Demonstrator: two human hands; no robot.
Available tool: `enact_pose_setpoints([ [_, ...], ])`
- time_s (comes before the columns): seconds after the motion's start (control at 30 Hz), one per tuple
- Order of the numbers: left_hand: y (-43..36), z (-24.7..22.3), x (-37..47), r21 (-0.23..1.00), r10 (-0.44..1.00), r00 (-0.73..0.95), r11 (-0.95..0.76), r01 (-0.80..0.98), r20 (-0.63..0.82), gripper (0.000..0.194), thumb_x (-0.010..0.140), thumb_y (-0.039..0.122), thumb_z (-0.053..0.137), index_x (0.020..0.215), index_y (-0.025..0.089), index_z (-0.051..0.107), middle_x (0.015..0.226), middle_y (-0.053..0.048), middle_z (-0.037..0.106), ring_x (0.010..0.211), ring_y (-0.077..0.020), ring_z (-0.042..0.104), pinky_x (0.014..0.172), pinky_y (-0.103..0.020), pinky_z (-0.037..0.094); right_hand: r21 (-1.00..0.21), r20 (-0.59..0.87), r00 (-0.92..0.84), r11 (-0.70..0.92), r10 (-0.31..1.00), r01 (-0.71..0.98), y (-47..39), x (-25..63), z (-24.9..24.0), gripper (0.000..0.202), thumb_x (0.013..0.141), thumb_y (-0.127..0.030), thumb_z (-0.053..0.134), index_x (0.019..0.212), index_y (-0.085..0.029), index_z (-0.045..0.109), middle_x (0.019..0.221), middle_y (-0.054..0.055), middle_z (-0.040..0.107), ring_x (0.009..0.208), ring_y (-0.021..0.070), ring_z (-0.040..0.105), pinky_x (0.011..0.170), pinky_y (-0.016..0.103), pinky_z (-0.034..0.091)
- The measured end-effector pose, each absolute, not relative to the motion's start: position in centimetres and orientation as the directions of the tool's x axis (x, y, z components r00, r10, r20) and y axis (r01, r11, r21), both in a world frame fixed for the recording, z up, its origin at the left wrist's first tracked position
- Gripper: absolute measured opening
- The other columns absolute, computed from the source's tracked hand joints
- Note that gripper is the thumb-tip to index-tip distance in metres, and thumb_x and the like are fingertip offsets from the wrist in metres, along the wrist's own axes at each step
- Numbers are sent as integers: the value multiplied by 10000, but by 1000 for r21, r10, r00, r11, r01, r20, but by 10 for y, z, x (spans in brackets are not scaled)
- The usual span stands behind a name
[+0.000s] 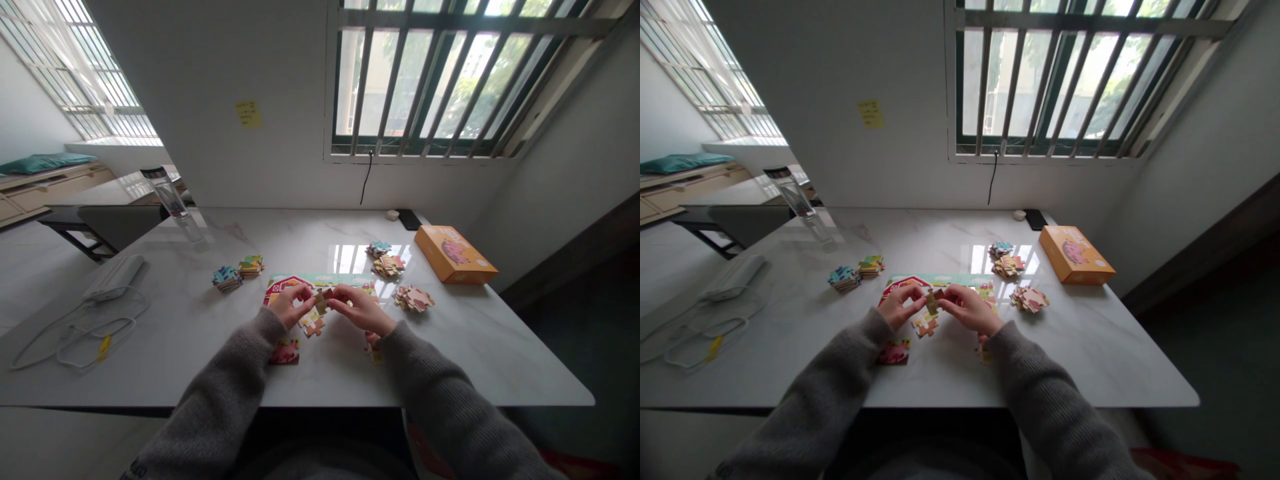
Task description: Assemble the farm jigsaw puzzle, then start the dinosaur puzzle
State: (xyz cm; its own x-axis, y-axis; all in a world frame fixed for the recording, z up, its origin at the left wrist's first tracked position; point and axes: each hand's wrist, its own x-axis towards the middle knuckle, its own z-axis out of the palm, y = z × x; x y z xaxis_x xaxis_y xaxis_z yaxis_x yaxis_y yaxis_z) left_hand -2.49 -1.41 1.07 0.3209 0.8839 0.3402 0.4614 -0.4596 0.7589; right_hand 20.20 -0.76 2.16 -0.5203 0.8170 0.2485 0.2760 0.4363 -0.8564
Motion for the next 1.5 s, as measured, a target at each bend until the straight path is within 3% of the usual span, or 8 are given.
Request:
enact_pose_setpoints([
  [0.17,-16,8,-23,750,866,423,-463,473,267,225,874,363,582,746,179,565,718,5,604,690,-154,571,671,-289,473,-823,244,-489,445,837,352,-3,208,21,313,936,-455,542,789,-183,589,732,-3,587,686,136,504,627,251,398],
  [0.23,-19,7,-20,727,855,461,-471,500,237,154,852,335,617,881,186,589,734,16,611,694,-155,582,680,-294,483,-820,221,-481,429,849,380,-1,210,21,307,930,-443,543,778,-180,588,714,-8,583,676,134,500,622,249,382],
  [0.33,-23,6,-15,688,832,427,-541,484,354,533,777,281,704,1257,192,491,883,-8,631,786,-174,610,747,-328,515,-807,184,-498,419,848,416,0,212,20,315,921,-436,544,752,-176,598,682,-13,569,651,132,480,596,246,352],
  [0.4,-24,7,-13,626,771,448,-632,457,452,653,743,244,734,1331,202,453,1032,-56,615,906,-201,611,810,-357,532,-793,176,-505,426,845,435,0,212,21,342,920,-451,542,723,-176,597,660,-17,550,638,131,463,581,243,336],
  [0.57,-23,7,-9,479,664,516,-747,461,541,486,772,187,712,1238,229,582,1146,-96,560,1092,-259,557,973,-436,514,-774,169,-522,440,836,455,0,211,22,420,931,-504,527,685,-172,603,628,-22,518,621,127,446,558,239,320],
  [0.83,-22,3,-13,381,650,503,-751,540,570,447,808,298,750,1228,221,617,1105,-91,575,1051,-267,556,949,-448,512,-784,189,-522,448,832,429,2,210,18,363,969,-424,498,781,-169,674,696,2,615,656,143,514,595,249,366],
  [1.07,-22,5,-15,417,701,499,-708,569,510,397,778,340,781,1133,216,653,1050,-80,564,1001,-258,547,900,-423,498,-634,354,-426,549,832,545,-8,230,20,190,957,-258,518,960,-187,694,795,45,641,743,188,553,724,322,416],
  [1.5,-80,-5,37,349,743,581,-670,656,334,352,844,332,707,1182,270,628,1085,-72,572,995,-264,510,872,-417,414,-452,441,-457,631,772,631,-68,271,-12,237,942,-97,459,1024,-211,650,1017,88,651,1029,267,547,911,437,452],
])
